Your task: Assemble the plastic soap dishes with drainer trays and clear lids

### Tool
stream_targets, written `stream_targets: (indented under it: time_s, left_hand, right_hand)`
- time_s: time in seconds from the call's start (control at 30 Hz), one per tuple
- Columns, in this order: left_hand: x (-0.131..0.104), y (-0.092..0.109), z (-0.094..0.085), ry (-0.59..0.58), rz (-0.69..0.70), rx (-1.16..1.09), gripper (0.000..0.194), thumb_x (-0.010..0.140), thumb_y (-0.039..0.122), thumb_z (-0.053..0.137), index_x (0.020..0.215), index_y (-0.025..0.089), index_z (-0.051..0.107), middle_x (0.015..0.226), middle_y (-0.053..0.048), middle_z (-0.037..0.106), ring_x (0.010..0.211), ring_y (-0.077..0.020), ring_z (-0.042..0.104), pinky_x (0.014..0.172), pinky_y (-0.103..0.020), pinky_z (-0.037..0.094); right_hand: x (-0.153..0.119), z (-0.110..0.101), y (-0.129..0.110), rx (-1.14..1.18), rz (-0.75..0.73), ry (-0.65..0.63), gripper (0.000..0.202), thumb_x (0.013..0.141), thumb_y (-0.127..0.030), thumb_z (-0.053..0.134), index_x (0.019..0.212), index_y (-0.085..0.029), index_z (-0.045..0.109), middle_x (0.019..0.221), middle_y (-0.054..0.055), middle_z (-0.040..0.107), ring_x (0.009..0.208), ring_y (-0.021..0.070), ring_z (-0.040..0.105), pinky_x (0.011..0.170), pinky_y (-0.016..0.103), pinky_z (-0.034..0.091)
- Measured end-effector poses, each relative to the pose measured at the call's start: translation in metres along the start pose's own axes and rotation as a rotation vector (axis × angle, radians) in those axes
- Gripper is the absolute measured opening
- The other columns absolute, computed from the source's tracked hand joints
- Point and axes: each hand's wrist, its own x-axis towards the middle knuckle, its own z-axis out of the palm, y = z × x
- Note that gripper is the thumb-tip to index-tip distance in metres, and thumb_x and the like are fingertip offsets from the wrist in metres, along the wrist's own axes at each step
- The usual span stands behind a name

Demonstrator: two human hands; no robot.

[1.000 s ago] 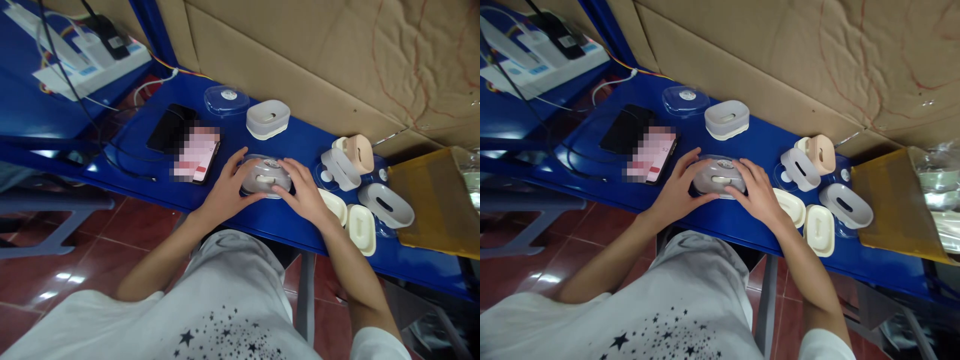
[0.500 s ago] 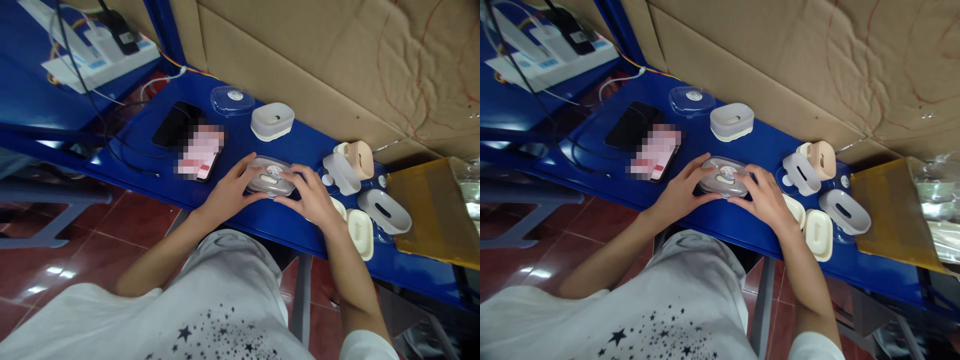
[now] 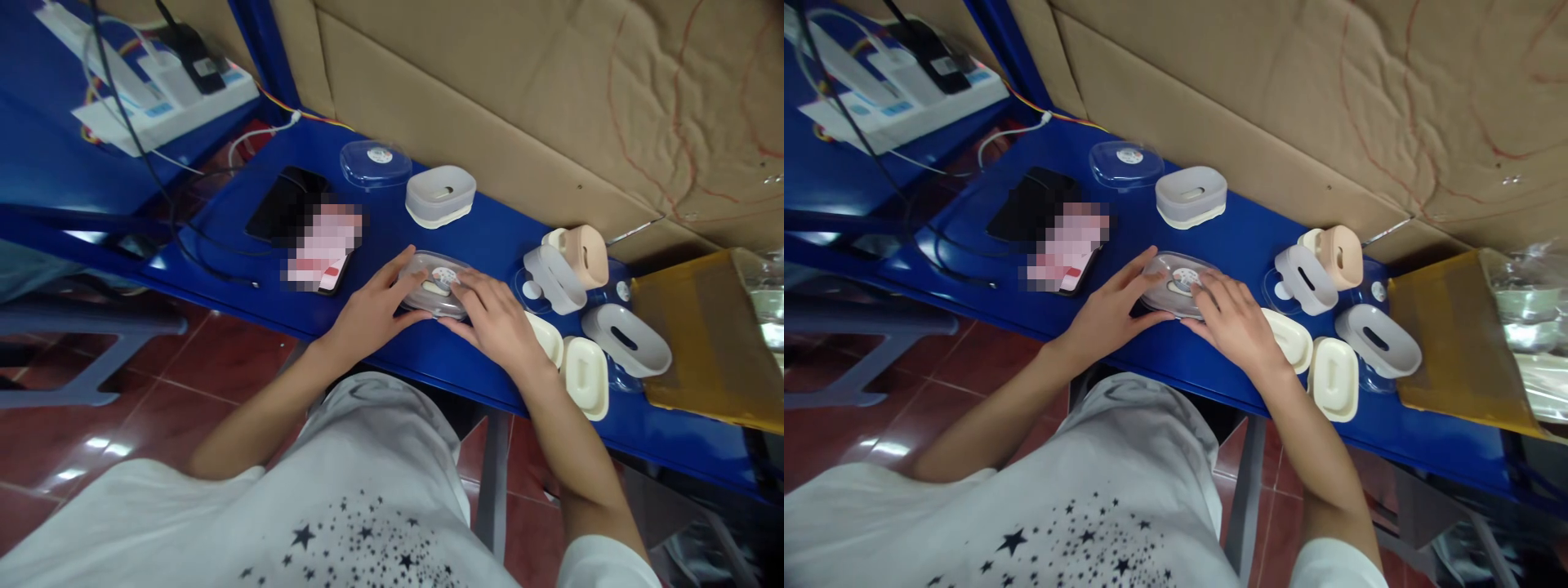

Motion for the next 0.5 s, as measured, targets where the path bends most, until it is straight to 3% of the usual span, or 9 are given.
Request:
stream_targets:
  time_s: [0.1,0.2,0.3,0.4,0.5]
  left_hand:
    - [0.001,-0.001,0.001,-0.027,0.029,0.002,0.066,0.104,0.053,0.067,0.16,0.023,0.049,0.177,-0.018,0.035,0.16,-0.0335,0.044,0.121,-0.049,0.053]
    - [0.001,-0.002,0.002,-0.055,0.075,0.009,0.07,0.107,0.052,0.063,0.167,0.025,0.04,0.18,-0.02,0.026,0.164,-0.0358,0.036,0.125,-0.054,0.047]
    - [0.001,-0.002,0.002,-0.059,0.1,0.004,0.069,0.108,0.049,0.061,0.17,0.029,0.037,0.181,-0.019,0.022,0.166,-0.0369,0.031,0.126,-0.057,0.046]
    - [0.002,-0.001,0.001,-0.055,0.102,0.002,0.067,0.109,0.046,0.06,0.17,0.03,0.036,0.181,-0.019,0.021,0.167,-0.036,0.028,0.127,-0.058,0.043]
    - [0.003,-0.001,0.001,-0.048,0.101,0.004,0.064,0.111,0.042,0.057,0.17,0.03,0.037,0.182,-0.017,0.02,0.168,-0.0352,0.025,0.129,-0.058,0.041]
  right_hand:
    - [0.0,-0.002,0.001,0.023,0.036,-0.042,0.048,0.105,-0.054,0.063,0.136,-0.018,0.067,0.134,0.021,0.07,0.132,0.039,0.064,0.106,0.057,0.055]
    - [-0.001,-0.002,0.004,0.113,0.057,-0.07,0.054,0.103,-0.055,0.066,0.146,-0.021,0.063,0.135,0.019,0.067,0.138,0.0401,0.059,0.112,0.06,0.052]
    - [-0.002,0.002,0.005,0.232,0.089,-0.086,0.077,0.104,-0.05,0.066,0.17,-0.026,0.034,0.152,0.02,0.054,0.155,0.0397,0.044,0.124,0.063,0.045]
    - [-0.003,0.008,0.005,0.275,0.109,-0.116,0.093,0.108,-0.043,0.062,0.177,-0.03,0.0,0.176,0.02,0.027,0.169,0.0375,0.02,0.13,0.063,0.037]
    - [-0.002,0.013,0.006,0.232,0.093,-0.149,0.094,0.109,-0.041,0.06,0.177,-0.032,-0.005,0.182,0.016,0.019,0.172,0.0346,0.009,0.134,0.063,0.031]
